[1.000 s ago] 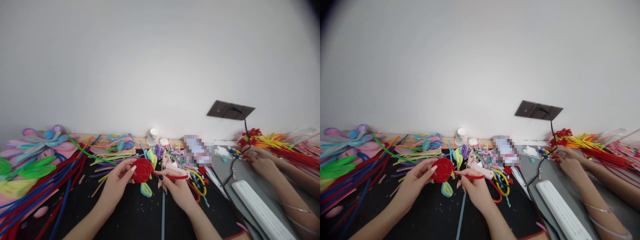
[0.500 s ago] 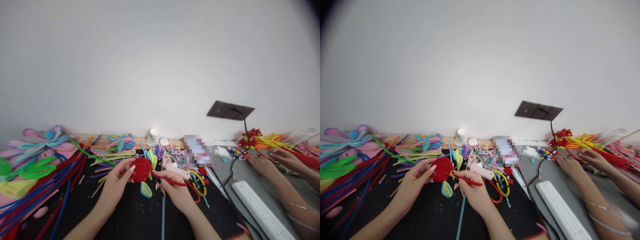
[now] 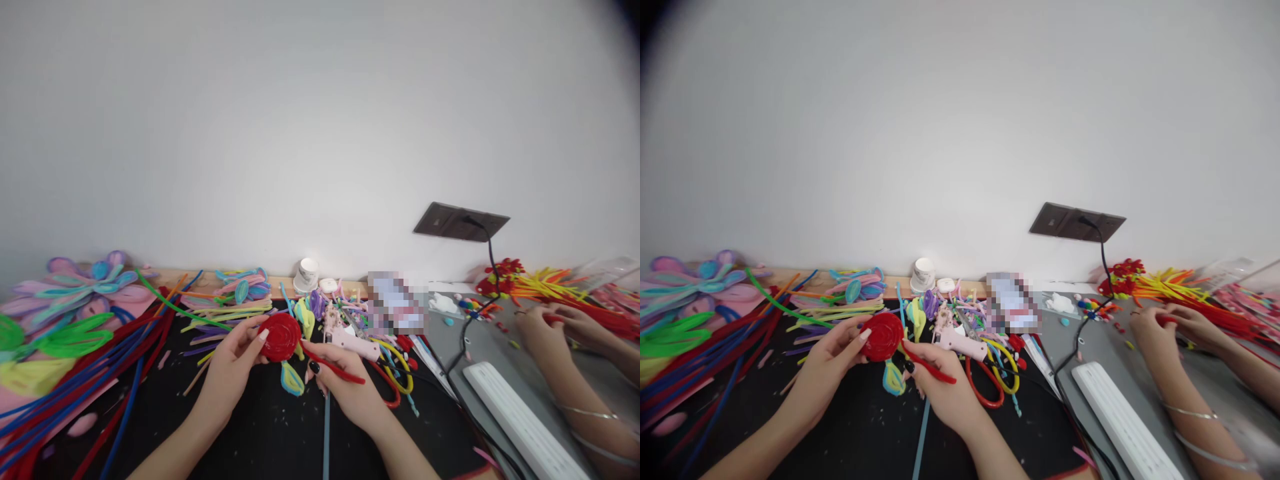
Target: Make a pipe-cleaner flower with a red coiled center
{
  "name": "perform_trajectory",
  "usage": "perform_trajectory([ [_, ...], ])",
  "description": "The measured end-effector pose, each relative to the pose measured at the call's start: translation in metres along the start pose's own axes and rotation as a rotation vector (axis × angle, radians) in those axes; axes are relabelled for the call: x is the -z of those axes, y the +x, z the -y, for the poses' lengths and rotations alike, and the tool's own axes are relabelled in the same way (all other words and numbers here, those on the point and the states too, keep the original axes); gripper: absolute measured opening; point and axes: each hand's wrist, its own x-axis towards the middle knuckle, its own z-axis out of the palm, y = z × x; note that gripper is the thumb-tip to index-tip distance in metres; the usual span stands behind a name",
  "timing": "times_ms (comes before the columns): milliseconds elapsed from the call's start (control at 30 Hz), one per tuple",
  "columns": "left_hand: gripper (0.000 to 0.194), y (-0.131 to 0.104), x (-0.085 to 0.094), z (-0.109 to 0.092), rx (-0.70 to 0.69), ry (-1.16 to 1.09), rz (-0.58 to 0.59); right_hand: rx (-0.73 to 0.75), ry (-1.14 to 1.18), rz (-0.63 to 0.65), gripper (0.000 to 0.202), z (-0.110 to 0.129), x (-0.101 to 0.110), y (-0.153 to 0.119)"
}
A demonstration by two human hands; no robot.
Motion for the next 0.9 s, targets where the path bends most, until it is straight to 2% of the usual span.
perform_trajectory([
  [433, 0.041, 0.0032, -0.0020, 0.0040, 0.026, -0.009, 0.063, 0.002, -0.035, -0.002, 0.035, -0.0009, 0.0020, -0.0003],
  [567, 0.041, 0.0046, -0.0024, 0.0080, 0.044, -0.037, 0.115, -0.012, -0.037, -0.009, 0.033, -0.0010, 0.0022, 0.0010],
  [900, 0.055, -0.0004, -0.0035, 0.0042, 0.084, -0.023, 0.233, 0.017, -0.014, -0.031, 0.029, -0.0006, 0.0031, 0.0007],
])
